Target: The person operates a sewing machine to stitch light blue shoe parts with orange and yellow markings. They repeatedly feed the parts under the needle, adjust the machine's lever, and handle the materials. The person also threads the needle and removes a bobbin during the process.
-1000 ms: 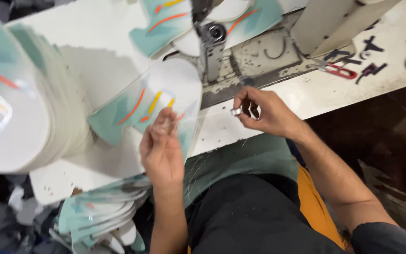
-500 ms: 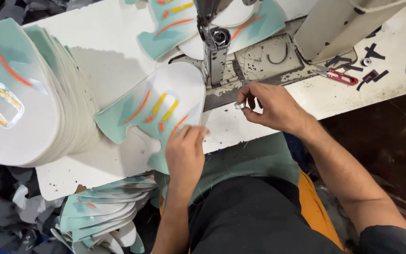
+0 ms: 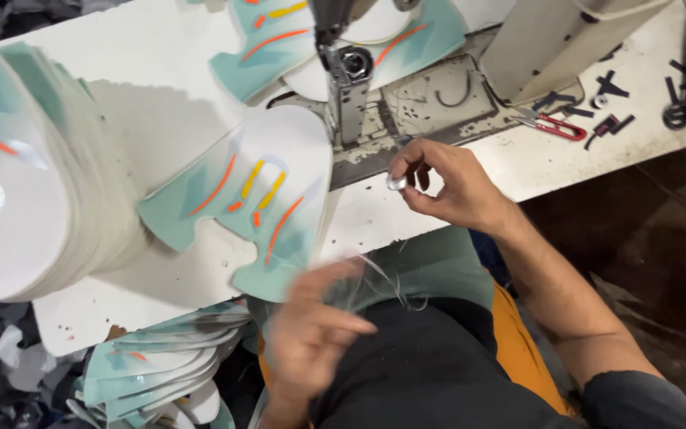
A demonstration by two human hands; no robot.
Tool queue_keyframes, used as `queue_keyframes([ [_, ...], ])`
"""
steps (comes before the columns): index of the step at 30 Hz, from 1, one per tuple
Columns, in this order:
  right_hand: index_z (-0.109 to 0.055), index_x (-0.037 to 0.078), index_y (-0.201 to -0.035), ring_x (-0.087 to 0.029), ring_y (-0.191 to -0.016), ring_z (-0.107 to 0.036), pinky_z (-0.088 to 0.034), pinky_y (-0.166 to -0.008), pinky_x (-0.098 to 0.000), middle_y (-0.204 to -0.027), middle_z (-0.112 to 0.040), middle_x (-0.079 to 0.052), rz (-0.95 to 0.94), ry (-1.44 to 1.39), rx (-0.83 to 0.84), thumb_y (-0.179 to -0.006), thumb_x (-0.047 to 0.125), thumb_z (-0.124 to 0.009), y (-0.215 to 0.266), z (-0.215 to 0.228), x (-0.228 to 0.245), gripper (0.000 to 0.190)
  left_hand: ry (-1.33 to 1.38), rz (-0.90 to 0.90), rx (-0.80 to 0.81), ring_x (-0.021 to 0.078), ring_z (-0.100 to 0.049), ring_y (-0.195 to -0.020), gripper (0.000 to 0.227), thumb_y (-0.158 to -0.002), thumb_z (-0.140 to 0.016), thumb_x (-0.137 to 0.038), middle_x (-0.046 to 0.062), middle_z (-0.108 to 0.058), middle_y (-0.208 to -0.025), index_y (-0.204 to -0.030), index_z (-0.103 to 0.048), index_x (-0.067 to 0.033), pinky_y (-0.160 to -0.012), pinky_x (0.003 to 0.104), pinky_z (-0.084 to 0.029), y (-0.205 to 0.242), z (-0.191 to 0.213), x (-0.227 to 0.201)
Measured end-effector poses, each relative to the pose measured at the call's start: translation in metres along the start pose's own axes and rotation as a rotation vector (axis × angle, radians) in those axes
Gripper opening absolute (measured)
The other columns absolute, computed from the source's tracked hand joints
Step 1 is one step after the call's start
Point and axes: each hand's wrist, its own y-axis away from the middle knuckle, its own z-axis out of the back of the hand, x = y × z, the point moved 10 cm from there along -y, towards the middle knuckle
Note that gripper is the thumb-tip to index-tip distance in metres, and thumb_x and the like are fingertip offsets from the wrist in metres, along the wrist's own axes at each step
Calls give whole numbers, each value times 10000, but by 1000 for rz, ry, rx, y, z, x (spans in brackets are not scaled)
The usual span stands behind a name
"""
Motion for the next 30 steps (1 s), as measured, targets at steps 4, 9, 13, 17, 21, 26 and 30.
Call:
queue_keyframes([
  [4, -616, 70, -1074, -103, -830, -697, -563, -652, -235, -1035, -729, -13, -120, -15, -1, -877, 16, -737, 11, -2, -17, 238, 701, -239, -606, 322, -453, -1481, 281, -1073, -506, -196, 192, -546, -1551, -1106, -732, -33, -1340, 459, -314, 13, 129, 4],
  [9, -623, 73, -1071, -97, -829, -695, -557, -650, -235, -991, -723, -9, -120, -4, -38, -873, 23, -738, 15, 6, -22, 235, 963, -395, -551, 128, -665, -727, 239, -1101, -482, -154, 28, -689, -999, -1183, -695, -81, -688, 218, -551, 57, 247, -18],
  [13, -633, 72, -1043, -99, -787, -690, -559, -598, -240, -950, -712, -5, -211, -5, -28, -866, 37, -743, 17, 1, -23, 212, 689, -397, -900, 48, -568, -669, 246, -1233, -468, -297, 0, -632, -946, -1187, -614, -105, -511, 140, -396, 100, 289, 15],
  [17, -641, 65, -1064, -113, -823, -697, -565, -677, -276, -970, -708, -18, -71, -30, -34, -847, 23, -738, 21, -14, -5, 241, 453, 50, -1032, 149, -682, -940, 176, -1023, -547, -206, 25, -716, -1079, -1163, -628, -137, -752, 303, -544, 31, 147, 68],
  [21, -661, 72, -1018, -149, -767, -711, -577, -653, -294, -898, -714, -26, -99, -41, 34, -779, 12, -739, 13, -11, 15, 258, -300, 74, -53, 95, -642, -760, 374, -904, -687, -103, 17, -706, -958, -1261, -625, -10, -684, 247, -515, -79, -20, 28],
  [26, -644, 72, -990, -171, -702, -698, -563, -600, -299, -854, -703, -38, -156, 50, 80, -741, 60, -762, 27, -16, 17, 275, -279, 253, 110, 150, -621, -683, 229, -962, -690, -75, 75, -673, -816, -1163, -688, 36, -616, 275, -495, -33, 2, 121],
  [30, -639, 72, -958, -157, -675, -703, -568, -612, -306, -826, -697, -38, -218, 33, 27, -748, 70, -746, 34, -14, -6, 236, 462, 47, -595, 236, -699, -931, 133, -858, -612, 12, 112, -750, -1013, -958, -691, -26, -812, 373, -563, -6, 157, 90],
])
